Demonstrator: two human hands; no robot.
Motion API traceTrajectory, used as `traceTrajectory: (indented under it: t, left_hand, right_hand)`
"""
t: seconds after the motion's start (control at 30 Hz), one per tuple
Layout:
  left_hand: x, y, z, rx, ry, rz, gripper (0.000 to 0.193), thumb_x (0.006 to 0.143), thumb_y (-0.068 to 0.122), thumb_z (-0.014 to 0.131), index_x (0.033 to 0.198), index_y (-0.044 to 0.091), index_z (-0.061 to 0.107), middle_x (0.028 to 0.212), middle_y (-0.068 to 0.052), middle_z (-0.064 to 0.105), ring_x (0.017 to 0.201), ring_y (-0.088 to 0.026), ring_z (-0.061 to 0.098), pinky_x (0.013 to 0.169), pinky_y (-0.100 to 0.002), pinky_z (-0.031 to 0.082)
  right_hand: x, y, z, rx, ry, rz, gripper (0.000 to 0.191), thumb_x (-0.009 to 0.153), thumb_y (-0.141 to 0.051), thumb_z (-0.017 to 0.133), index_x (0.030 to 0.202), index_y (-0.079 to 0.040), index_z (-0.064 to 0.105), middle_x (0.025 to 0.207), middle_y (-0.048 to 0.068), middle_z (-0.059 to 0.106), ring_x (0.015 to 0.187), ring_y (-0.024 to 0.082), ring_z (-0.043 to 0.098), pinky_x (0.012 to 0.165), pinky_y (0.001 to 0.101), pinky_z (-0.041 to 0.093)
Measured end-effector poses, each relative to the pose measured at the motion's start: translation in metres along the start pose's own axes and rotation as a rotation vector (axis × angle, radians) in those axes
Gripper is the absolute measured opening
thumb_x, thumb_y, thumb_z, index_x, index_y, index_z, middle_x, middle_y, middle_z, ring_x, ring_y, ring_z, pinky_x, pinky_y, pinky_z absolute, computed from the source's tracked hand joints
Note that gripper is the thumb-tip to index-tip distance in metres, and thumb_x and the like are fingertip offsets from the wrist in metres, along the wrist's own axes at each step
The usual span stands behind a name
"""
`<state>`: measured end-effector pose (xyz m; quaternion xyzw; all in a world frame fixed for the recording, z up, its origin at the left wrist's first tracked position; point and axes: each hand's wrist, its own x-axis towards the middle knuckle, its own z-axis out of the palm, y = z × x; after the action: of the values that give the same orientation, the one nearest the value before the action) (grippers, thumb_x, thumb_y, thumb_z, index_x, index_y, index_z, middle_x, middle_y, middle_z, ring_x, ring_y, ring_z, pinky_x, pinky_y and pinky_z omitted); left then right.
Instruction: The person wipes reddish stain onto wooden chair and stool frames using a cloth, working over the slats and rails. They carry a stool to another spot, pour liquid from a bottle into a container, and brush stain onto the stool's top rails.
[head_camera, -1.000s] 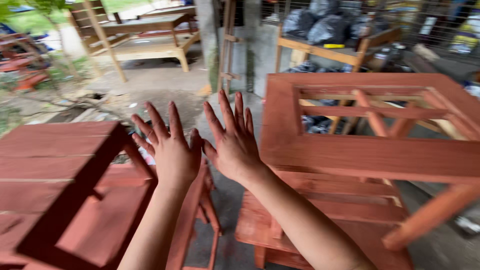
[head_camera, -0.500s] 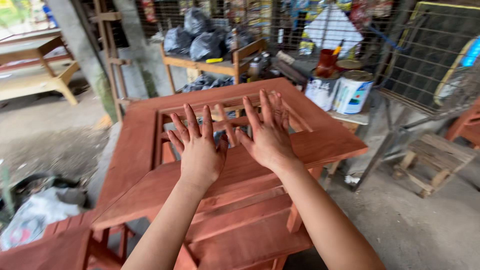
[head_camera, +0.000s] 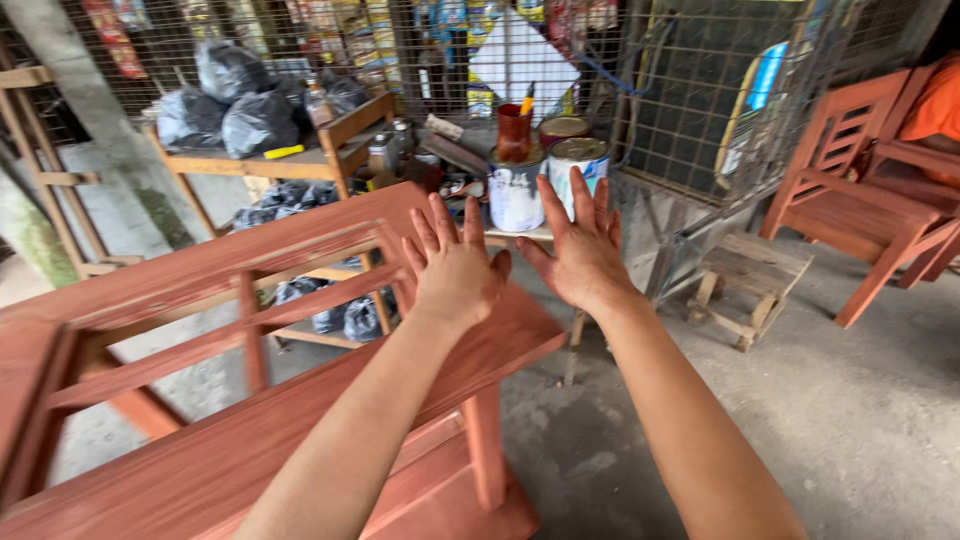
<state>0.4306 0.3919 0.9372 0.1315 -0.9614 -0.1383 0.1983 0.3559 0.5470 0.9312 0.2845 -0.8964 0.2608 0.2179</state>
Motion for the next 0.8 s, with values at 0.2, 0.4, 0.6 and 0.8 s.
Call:
traceTrajectory:
  t: [0.2, 0.4, 0.6, 0.8]
  left_hand:
    - [0.112, 0.045, 0.046, 0.004, 0.014, -0.172, 0.098, 0.091, 0.05, 0.063, 0.164, 0.014, 0.008, 0.169, -0.025, -0.007, 0.154, -0.049, -0.011, 0.121, -0.066, 0.002]
    - [0.211, 0.079, 0.1, 0.016, -0.008, -0.297, 0.103, 0.089, 0.047, 0.069, 0.165, 0.014, 0.008, 0.17, -0.025, -0.005, 0.155, -0.049, -0.01, 0.123, -0.062, 0.003]
    - [0.296, 0.074, 0.183, -0.077, -0.056, -0.404, 0.114, 0.084, 0.051, 0.075, 0.165, 0.017, 0.002, 0.172, -0.018, -0.005, 0.156, -0.046, -0.009, 0.124, -0.061, 0.005]
    - [0.401, 0.037, 0.257, -0.184, 0.065, -0.396, 0.125, 0.074, 0.054, 0.084, 0.164, 0.014, 0.006, 0.172, -0.016, 0.008, 0.157, -0.045, -0.001, 0.123, -0.062, 0.011]
  right_hand:
    - [0.058, 0.11, 0.002, 0.063, -0.002, -0.099, 0.089, 0.089, -0.046, 0.073, 0.162, -0.028, 0.025, 0.17, 0.016, 0.005, 0.156, 0.046, 0.003, 0.121, 0.0606, 0.016]
    - [0.125, 0.208, 0.008, 0.143, -0.039, -0.157, 0.088, 0.09, -0.043, 0.072, 0.161, -0.025, 0.025, 0.17, 0.018, 0.012, 0.15, 0.042, 0.026, 0.121, 0.0521, 0.025]
    - [0.191, 0.269, 0.054, 0.308, -0.099, -0.133, 0.087, 0.089, -0.042, 0.074, 0.16, -0.023, 0.027, 0.168, 0.021, 0.013, 0.148, 0.039, 0.036, 0.116, 0.0436, 0.037]
    - [0.275, 0.324, 0.122, 0.469, -0.13, -0.157, 0.093, 0.086, -0.043, 0.074, 0.161, -0.018, 0.024, 0.168, 0.022, 0.019, 0.15, 0.039, 0.033, 0.113, 0.0425, 0.04]
